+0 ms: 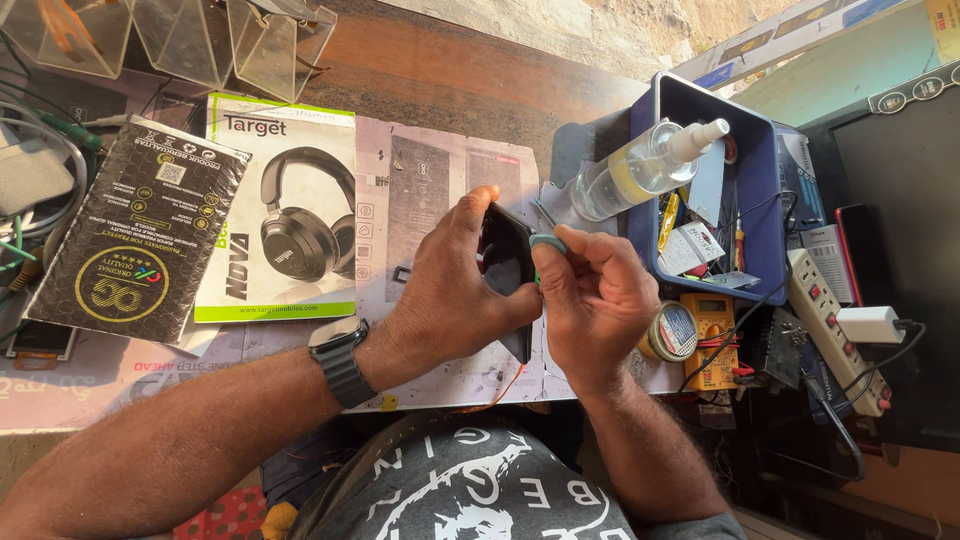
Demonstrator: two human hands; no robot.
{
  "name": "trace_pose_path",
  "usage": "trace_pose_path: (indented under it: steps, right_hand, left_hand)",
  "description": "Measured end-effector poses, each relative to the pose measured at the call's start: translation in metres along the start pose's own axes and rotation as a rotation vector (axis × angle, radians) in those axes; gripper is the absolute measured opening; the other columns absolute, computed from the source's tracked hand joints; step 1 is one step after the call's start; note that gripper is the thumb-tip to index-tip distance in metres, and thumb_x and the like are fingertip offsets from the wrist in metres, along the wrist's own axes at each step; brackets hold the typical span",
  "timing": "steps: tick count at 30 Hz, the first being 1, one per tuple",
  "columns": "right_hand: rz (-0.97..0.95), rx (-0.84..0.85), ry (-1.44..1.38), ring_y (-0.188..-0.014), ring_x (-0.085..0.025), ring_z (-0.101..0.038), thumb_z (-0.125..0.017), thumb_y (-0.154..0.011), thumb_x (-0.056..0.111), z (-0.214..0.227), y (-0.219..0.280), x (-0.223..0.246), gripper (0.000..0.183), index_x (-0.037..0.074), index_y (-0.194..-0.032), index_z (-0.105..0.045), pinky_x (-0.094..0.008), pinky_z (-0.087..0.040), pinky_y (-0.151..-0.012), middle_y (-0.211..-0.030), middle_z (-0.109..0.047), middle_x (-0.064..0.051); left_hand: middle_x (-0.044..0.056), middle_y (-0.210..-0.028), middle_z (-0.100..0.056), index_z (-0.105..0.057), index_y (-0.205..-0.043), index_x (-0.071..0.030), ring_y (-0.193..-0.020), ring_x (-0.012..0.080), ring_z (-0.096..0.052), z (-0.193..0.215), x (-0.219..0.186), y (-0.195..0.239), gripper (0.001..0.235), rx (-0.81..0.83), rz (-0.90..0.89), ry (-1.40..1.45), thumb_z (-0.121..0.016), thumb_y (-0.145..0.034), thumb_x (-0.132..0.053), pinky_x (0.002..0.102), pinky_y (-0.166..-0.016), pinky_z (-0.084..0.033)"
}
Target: The person uses a plastic pry tool to separate the back cover of a smartphone, then retrieves a small blue plastic tool from a parts bin and continues prying along the edges. The person removes the back cover, exposing the internal components, and sets the cover aside.
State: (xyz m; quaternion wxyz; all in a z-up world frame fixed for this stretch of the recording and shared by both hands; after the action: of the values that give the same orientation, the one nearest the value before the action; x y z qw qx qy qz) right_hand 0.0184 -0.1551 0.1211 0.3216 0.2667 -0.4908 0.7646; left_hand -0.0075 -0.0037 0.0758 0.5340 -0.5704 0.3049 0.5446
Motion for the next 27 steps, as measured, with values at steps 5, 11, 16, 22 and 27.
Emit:
trace_pose_path:
  steps: [5, 11, 16, 22, 27]
  right_hand:
    - [-0.09, 0.001, -0.088, -0.08, -0.006, -0.068, -0.075, -0.097, -0.001, 0.0, -0.001, -0.004, 0.016, -0.003, -0.11, -0.065, -0.02, -0.059, -0.07, -0.095, -0.071, -0.005]
    - [-0.131, 0.033, -0.057, -0.082, -0.006, -0.068, -0.075, -0.096, -0.003, 0.001, 0.005, -0.008, 0.015, -0.003, -0.109, -0.067, -0.02, -0.058, -0.074, -0.093, -0.071, -0.004]
    - [-0.08, 0.043, -0.012, -0.082, -0.006, -0.069, -0.076, -0.096, -0.002, 0.003, 0.002, -0.006, 0.015, -0.003, -0.108, -0.068, -0.02, -0.059, -0.073, -0.093, -0.071, -0.004]
    - [0.013, 0.038, 0.076, -0.081, -0.008, -0.067, -0.077, -0.095, -0.003, 0.001, 0.002, -0.002, 0.016, -0.003, -0.109, -0.068, -0.022, -0.057, -0.071, -0.093, -0.07, -0.006]
    - [-0.093, -0.01, -0.243, -0.083, -0.009, -0.07, -0.072, -0.099, -0.004, 0.005, 0.01, -0.01, 0.019, -0.002, -0.116, -0.065, -0.027, -0.063, -0.08, -0.098, -0.072, -0.006]
  left_hand:
    - [0.019, -0.11, -0.064, -0.041, -0.139, 0.01, -0.099, 0.0252, -0.071, 0.0, -0.001, -0.003, 0.092, 0.02, 0.004, 0.031, -0.082, -0.067, -0.03, 0.037, -0.087, -0.059]
    - [0.02, -0.112, -0.063, -0.041, -0.138, 0.012, -0.099, 0.0263, -0.07, 0.003, 0.001, -0.001, 0.091, 0.0, -0.004, 0.03, -0.083, -0.069, -0.032, 0.036, -0.082, -0.06]
    - [0.02, -0.111, -0.063, -0.041, -0.137, 0.011, -0.099, 0.0256, -0.07, 0.001, 0.0, -0.002, 0.089, 0.01, -0.016, 0.035, -0.083, -0.07, -0.031, 0.036, -0.081, -0.061]
    - [0.018, -0.107, -0.065, -0.044, -0.135, 0.008, -0.095, 0.0245, -0.072, 0.001, 0.003, -0.003, 0.086, -0.006, 0.009, 0.033, -0.083, -0.07, -0.031, 0.036, -0.081, -0.06]
    - [0.02, -0.107, -0.064, -0.042, -0.134, 0.009, -0.095, 0.0263, -0.071, 0.003, 0.006, -0.002, 0.086, -0.026, -0.039, 0.026, -0.084, -0.069, -0.028, 0.037, -0.082, -0.059]
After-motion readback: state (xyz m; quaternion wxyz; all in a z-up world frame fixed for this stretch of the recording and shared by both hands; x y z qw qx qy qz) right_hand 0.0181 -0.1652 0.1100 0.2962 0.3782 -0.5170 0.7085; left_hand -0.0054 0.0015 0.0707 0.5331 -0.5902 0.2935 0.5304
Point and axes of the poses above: each hand's wrist, its own y-axis away from the middle knuckle, its own z-axis out of the back of the hand, x = y × z, the point moved 7 cm from there along -y, towards the middle knuckle
